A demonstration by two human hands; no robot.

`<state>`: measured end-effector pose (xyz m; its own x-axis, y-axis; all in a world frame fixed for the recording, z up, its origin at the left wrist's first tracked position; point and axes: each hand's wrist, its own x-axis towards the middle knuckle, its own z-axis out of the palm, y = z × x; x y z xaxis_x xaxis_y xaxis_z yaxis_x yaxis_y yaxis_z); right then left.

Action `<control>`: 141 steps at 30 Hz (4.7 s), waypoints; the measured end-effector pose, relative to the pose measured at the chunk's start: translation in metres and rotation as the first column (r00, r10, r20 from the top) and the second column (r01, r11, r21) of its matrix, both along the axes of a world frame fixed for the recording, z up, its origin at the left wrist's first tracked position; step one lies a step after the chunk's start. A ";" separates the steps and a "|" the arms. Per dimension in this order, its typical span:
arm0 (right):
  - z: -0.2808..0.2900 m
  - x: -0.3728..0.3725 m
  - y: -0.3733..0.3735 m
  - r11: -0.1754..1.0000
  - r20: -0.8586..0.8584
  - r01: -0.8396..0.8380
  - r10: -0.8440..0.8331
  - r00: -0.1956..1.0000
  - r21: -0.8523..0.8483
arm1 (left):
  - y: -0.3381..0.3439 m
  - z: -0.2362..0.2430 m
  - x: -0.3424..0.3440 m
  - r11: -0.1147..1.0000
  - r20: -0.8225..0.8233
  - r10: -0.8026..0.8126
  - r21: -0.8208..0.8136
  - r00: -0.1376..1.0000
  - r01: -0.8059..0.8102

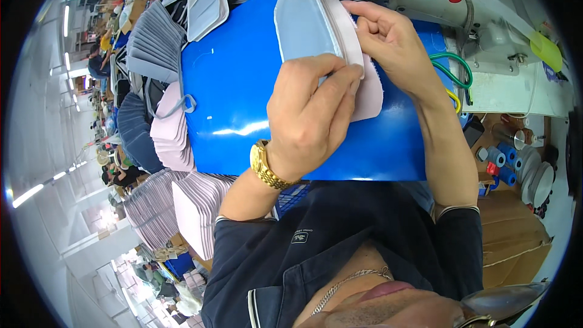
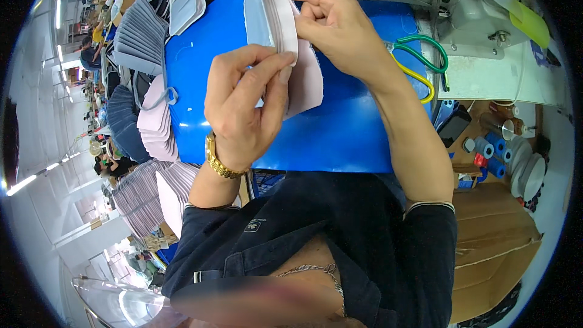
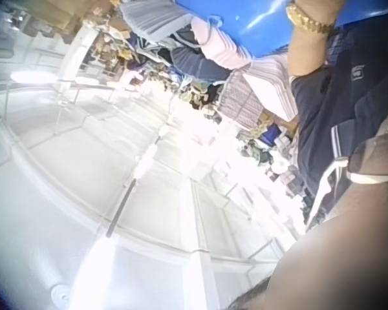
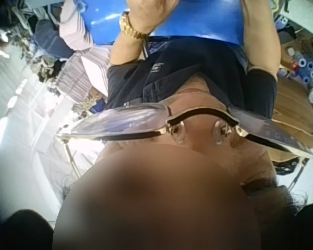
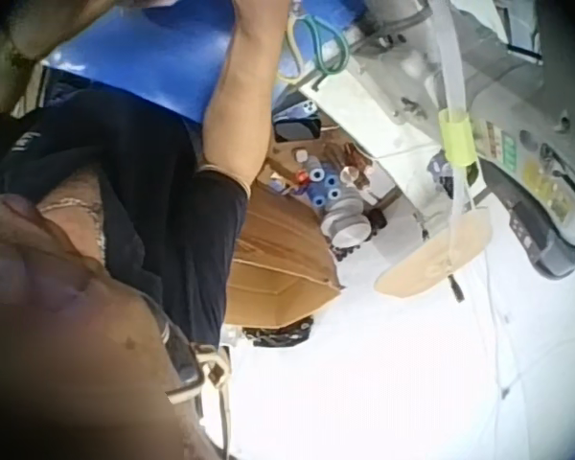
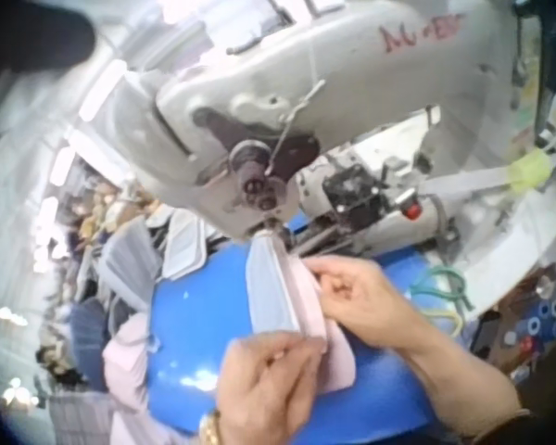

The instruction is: Assembling and sewing fabric or leather pouches at an industrial sewing workstation.

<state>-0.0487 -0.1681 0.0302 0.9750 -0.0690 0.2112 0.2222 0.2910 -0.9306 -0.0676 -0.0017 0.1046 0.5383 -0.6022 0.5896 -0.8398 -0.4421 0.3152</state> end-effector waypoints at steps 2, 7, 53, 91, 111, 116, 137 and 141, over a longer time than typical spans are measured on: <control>0.003 0.002 -0.001 1.000 0.006 -0.005 0.005 1.000 -0.008 | -0.003 0.000 0.009 1.000 0.015 -0.001 0.010 1.000 0.001; 0.005 0.003 0.000 0.989 0.029 0.095 -0.092 0.995 -0.114 | -0.005 0.002 0.038 0.998 0.103 -0.032 0.053 0.994 0.026; -0.021 0.016 0.065 0.977 -0.372 0.000 0.082 0.925 0.213 | 0.020 -0.005 0.086 0.918 0.322 -0.202 0.391 0.925 0.064; 0.008 -0.029 -0.011 0.832 -0.072 -0.160 0.144 0.987 -0.531 | 0.003 -0.011 0.057 0.998 -0.130 -0.061 -0.035 0.990 0.057; -0.008 0.008 -0.002 0.968 -0.046 -0.177 0.172 0.984 -0.178 | -0.014 -0.029 0.066 0.986 -0.007 0.028 -0.167 1.000 -0.029; 0.001 0.021 -0.004 0.944 -0.102 -0.061 0.030 0.994 -0.323 | -0.010 -0.028 0.075 0.965 0.004 -0.015 -0.261 1.000 0.015; -0.036 0.003 0.068 0.636 -0.092 -0.202 0.398 0.913 0.745 | 0.011 -0.020 0.080 0.989 0.473 -0.060 0.146 0.879 -0.011; -0.034 -0.001 0.059 0.714 -0.200 -0.169 0.402 0.893 0.680 | 0.020 -0.002 0.079 0.941 0.621 -0.064 0.299 0.781 -0.161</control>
